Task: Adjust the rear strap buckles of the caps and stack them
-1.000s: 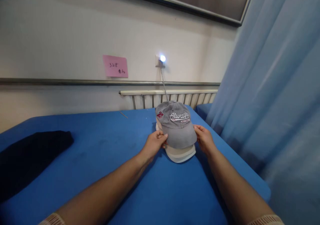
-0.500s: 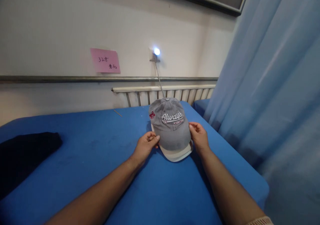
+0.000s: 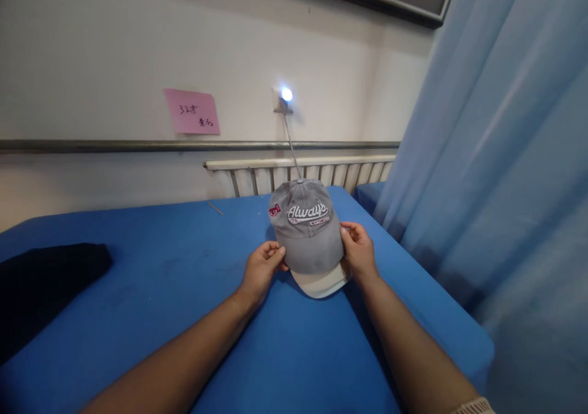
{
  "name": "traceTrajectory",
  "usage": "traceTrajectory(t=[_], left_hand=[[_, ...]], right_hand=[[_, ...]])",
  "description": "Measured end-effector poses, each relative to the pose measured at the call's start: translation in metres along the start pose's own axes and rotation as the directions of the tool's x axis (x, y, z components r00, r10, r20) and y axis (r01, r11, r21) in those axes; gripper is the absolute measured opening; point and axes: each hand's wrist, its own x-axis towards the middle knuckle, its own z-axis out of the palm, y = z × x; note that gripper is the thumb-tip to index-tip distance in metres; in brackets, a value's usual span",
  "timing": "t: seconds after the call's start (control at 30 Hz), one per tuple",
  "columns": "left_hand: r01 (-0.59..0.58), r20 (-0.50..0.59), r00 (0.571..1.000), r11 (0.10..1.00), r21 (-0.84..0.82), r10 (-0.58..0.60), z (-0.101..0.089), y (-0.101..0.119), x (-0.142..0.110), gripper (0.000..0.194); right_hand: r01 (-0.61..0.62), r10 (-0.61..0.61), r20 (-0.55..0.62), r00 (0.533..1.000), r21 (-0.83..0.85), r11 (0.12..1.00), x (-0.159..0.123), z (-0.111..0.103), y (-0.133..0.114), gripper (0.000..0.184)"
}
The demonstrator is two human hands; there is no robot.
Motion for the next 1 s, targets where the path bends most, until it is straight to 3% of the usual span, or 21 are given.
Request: traceTrajectory(t=[0.2, 0.4, 0.6, 0.73, 0.8, 0.87, 0.93, 1.0], left_hand=[[0.011, -0.015, 1.0, 1.0, -0.004, -0.011, 0.003, 0.004, 0.002, 0.036], [0.068, 0.007, 0.998, 0.996, 0.05, -0.069, 0.0, -0.006, -0.005, 0.038], [0.076, 0.029, 0.996, 0.974, 0.214, -0.085, -0.002, -0.02, -0.004, 0.034], [0.077, 0.052, 0.993, 0.921, 0.383, -0.105, -0.011, -0.025, -0.017, 0.027], [0.065, 0.05, 0.994, 0.875, 0.48, -0.101, -0.027, -0.022, -0.026, 0.021], [0.037, 0.013, 0.998, 0.814, 0.58, -0.055, -0.056, -0.011, -0.034, 0.015], [0.014, -0.061, 0.997, 0.728, 0.685, 0.038, -0.097, 0.008, -0.04, 0.008], [0.03, -0.148, 0.978, 0.607, 0.794, 0.145, -0.149, 0.034, -0.047, 0.012]], right_hand=[[0.018, -0.018, 0.017, 1.0, -0.013, 1.0, -0.001, 0.002, 0.001, 0.042], [0.054, -0.048, 0.071, 0.996, -0.091, 0.994, -0.005, -0.003, 0.006, 0.042], [0.091, -0.077, 0.068, 0.995, -0.24, 0.966, -0.012, -0.014, 0.014, 0.044], [0.124, -0.124, 0.022, 0.992, -0.351, 0.928, -0.018, -0.023, 0.016, 0.034], [0.289, -0.34, 0.018, 0.94, -0.573, 0.767, -0.019, -0.027, 0.014, 0.029], [0.415, -0.499, 0.062, 0.864, -0.647, 0.64, -0.021, -0.03, 0.01, 0.028], [0.504, -0.595, 0.094, 0.798, -0.646, 0.573, -0.028, -0.029, 0.003, 0.025], [0.565, -0.633, 0.13, 0.763, -0.61, 0.555, -0.042, -0.022, -0.006, 0.022]])
